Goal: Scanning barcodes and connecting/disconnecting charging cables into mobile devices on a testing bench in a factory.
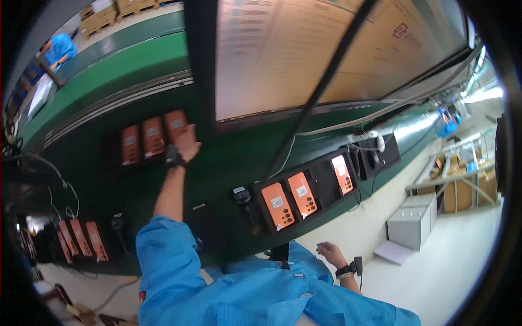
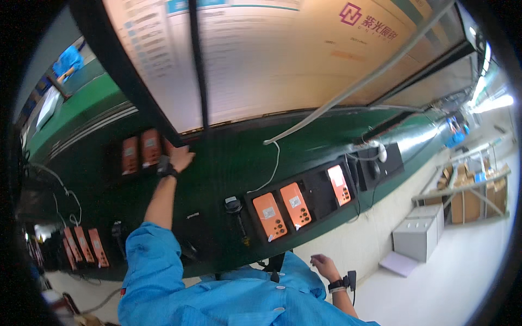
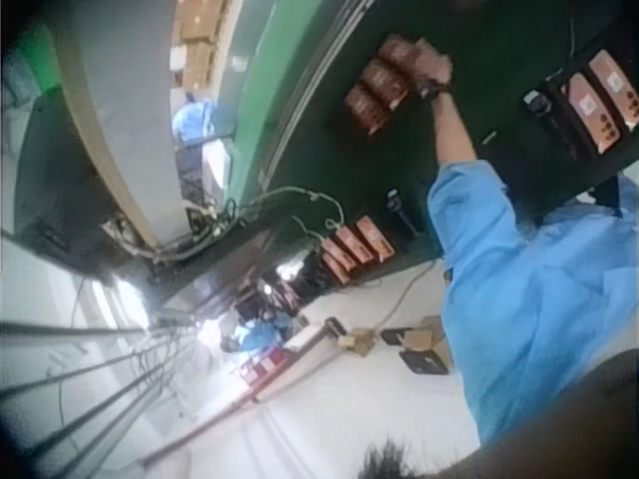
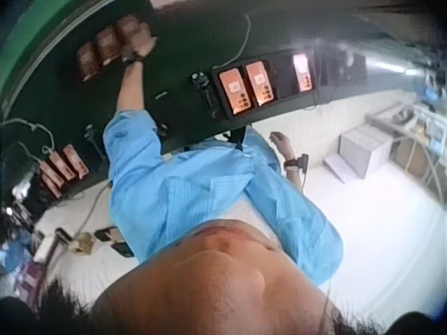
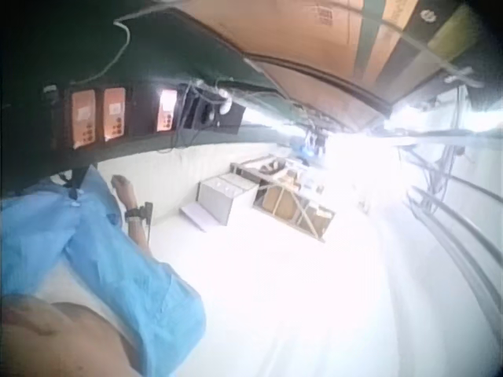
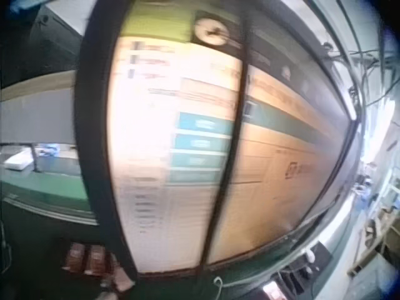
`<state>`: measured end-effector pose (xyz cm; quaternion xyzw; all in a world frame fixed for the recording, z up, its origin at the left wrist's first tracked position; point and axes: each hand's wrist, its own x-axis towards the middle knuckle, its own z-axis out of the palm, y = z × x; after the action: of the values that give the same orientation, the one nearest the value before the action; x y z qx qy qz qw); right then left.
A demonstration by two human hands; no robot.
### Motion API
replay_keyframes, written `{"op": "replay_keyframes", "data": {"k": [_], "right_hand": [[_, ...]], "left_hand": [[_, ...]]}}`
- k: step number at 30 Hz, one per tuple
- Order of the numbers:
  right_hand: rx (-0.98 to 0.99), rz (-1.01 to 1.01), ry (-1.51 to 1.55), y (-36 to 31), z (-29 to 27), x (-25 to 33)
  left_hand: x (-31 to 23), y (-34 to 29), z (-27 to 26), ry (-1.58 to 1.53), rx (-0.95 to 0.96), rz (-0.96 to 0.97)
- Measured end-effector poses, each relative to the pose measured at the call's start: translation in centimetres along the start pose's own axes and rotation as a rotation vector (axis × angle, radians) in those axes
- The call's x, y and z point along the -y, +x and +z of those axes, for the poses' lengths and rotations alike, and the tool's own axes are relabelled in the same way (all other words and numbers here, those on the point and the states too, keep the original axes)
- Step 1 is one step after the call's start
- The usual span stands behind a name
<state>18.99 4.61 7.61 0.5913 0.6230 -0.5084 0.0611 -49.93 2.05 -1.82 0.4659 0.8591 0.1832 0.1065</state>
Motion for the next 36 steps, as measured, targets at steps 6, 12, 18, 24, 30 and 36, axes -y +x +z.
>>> {"op": "replay_keyframes", "data": {"k": [6, 12, 18, 24, 30, 36], "right_hand": [[0.019, -0.409, -0.168, 18.1, -10.8, 11.5], [-0.16, -0.715, 0.041, 34.0, -10.2, 22.9], [0.178, -0.285, 0.185, 44.2, -0.1, 31.8], [0.479, -0.281, 0.456, 42.1, -0.4, 31.4], [0.025, -1.074, -0.223, 33.2, -11.0, 25.3], [0.217, -0.299, 1.112, 22.8, -20.1, 18.0]], "left_hand": [[-12.7, -5.5, 1.3, -0.811, -0.03, -0.03], [-20.3, -23.9, -2.3, -1.145, -0.592, -0.516], [-33.0, -39.8, 0.5, -0.676, -1.127, -1.125], [-40.9, -31.0, 5.1, -1.074, -0.272, -0.708], [-40.9, -12.1, 10.1, -0.659, 0.025, 0.209], [-31.3, -8.5, 12.9, -0.415, -0.065, -0.342]]}}
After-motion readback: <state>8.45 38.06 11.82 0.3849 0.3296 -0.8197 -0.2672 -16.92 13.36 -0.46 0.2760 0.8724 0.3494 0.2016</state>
